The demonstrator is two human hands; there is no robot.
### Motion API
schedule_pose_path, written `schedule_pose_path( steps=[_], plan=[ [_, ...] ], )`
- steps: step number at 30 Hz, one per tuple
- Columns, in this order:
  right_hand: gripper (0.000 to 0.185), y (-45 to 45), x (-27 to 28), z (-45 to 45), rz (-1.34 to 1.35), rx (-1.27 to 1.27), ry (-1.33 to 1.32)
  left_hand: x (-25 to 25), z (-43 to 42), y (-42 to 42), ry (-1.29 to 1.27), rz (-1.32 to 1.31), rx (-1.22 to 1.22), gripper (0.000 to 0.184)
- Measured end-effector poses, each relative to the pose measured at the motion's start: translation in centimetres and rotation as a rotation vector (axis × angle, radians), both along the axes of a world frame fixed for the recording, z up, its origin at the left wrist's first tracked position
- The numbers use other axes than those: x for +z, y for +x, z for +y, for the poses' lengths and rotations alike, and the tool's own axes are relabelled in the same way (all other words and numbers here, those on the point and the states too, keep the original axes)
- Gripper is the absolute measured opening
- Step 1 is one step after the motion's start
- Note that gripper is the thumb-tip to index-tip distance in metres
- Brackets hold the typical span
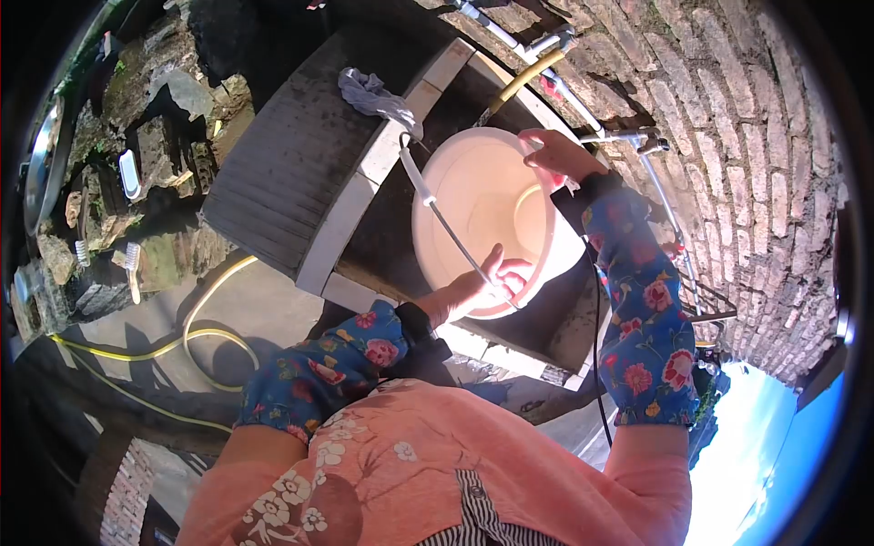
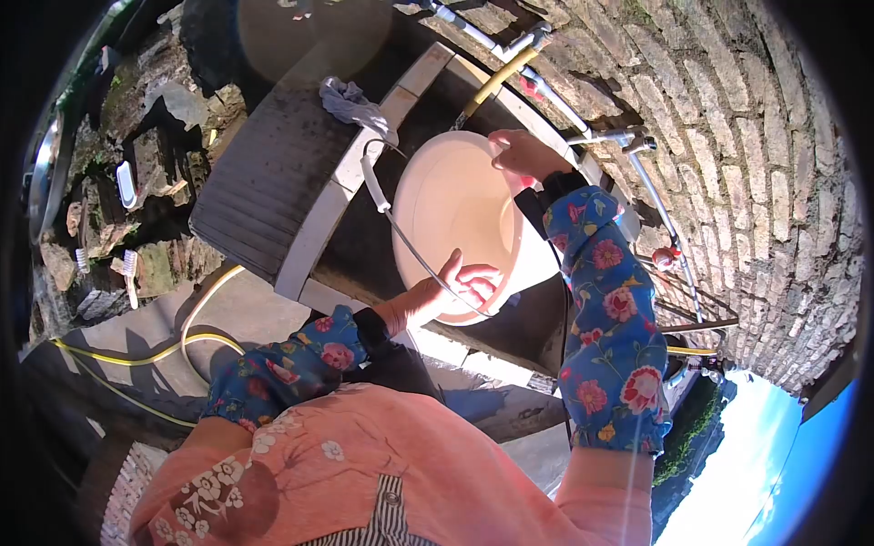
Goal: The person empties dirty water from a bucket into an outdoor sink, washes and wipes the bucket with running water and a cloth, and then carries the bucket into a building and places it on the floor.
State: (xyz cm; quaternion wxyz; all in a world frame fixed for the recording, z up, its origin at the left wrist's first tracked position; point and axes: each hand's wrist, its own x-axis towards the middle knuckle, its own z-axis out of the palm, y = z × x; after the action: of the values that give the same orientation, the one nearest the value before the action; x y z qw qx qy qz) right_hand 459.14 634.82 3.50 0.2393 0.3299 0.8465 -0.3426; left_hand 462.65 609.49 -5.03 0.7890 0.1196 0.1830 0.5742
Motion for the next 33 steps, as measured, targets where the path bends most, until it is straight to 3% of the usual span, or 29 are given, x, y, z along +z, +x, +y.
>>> schedule_pose_path(
  steps=[2, 4, 7, 9, 10, 12, 14, 15, 17, 18, 20, 22, 26, 28, 29, 30, 31, 32, 33],
  plan=[
    [0.048, -1.3, -3.6, 1.5, -0.182, 0.015, 0.115, -1.5, 0.5, -0.9, -0.108, -0.093, 0.043, 0.08],
    [0.045, -2.3, -6.3, 2.5, -0.176, 0.07, 0.124, -0.6, 0.2, -3.2, -0.176, -0.057, 0.115, 0.077],
    [0.037, -2.3, -8.2, 3.3, -0.06, 0.098, 0.215, -0.9, 1.0, -5.0, -0.182, 0.069, 0.124, 0.075],
    [0.033, -1.0, -8.4, 3.4, 0.034, 0.063, 0.286, -0.6, 0.7, -4.8, -0.175, 0.311, 0.214, 0.062],
    [0.033, -1.3, -7.2, 3.7, -0.064, 0.029, 0.248, -2.6, 0.6, -3.9, -0.176, 0.309, 0.215, 0.062],
    [0.035, -1.3, -5.3, 4.3, -0.261, -0.043, 0.17, -9.4, -0.5, -0.8, -0.52, 0.687, 0.504, 0.054],
    [0.036, 0.7, -6.2, 5.5, -0.166, 0.024, 0.226, -11.6, -2.5, -0.1, -0.901, 0.484, 0.249, 0.058],
    [0.037, 1.7, -6.6, 5.8, -0.072, 0.09, 0.281, -12.1, -3.0, 0.4, -0.9, 0.485, 0.248, 0.058],
    [0.039, 2.8, -3.5, 5.0, -0.083, -0.003, 0.276, -13.0, -3.5, 1.7, -0.956, 0.417, 0.013, 0.065],
    [0.04, 3.6, -2.2, 4.7, -0.093, -0.094, 0.273, -13.8, -3.5, 2.3, -0.951, 0.418, 0.003, 0.065],
    [0.045, 7.8, -1.7, 6.1, 0.057, -0.313, 0.21, -14.7, -3.0, 3.4, -0.864, 0.174, -0.01, 0.063],
    [0.045, 11.4, 1.0, 4.8, 0.138, -0.449, 0.116, -13.6, -2.5, 3.7, -0.856, 0.191, 0.023, 0.057],
    [0.043, 17.3, 6.6, -2.3, 0.291, -0.7, 0.091, -12.9, -4.0, 2.7, -0.65, 0.027, 0.232, 0.024],
    [0.044, 21.6, 6.7, -4.0, 0.441, -0.78, 0.127, -8.3, -4.2, 1.5, -0.56, 0.053, 0.293, 0.032],
    [0.044, 23.7, 7.3, -5.1, 0.516, -0.797, 0.163, -8.8, -4.2, 1.7, -0.474, -0.016, 0.306, 0.048],
    [0.045, 25.5, 7.9, -6.6, 0.592, -0.815, 0.199, -7.6, -4.3, 1.3, -0.467, 0.003, 0.287, 0.048],
    [0.045, 27.4, 8.0, -8.1, 0.774, -0.875, 0.185, -5.1, -4.5, 0.6, -0.355, 0.063, 0.261, 0.055],
    [0.045, 29.7, 9.4, -9.2, 0.658, -0.825, 0.325, -3.0, -4.7, 0.1, -0.242, 0.121, 0.233, 0.062],
    [0.045, 30.9, 10.6, -11.0, 0.784, -0.891, 0.282, -1.9, -4.3, 0.0, -0.205, 0.224, 0.185, 0.069]
  ],
)
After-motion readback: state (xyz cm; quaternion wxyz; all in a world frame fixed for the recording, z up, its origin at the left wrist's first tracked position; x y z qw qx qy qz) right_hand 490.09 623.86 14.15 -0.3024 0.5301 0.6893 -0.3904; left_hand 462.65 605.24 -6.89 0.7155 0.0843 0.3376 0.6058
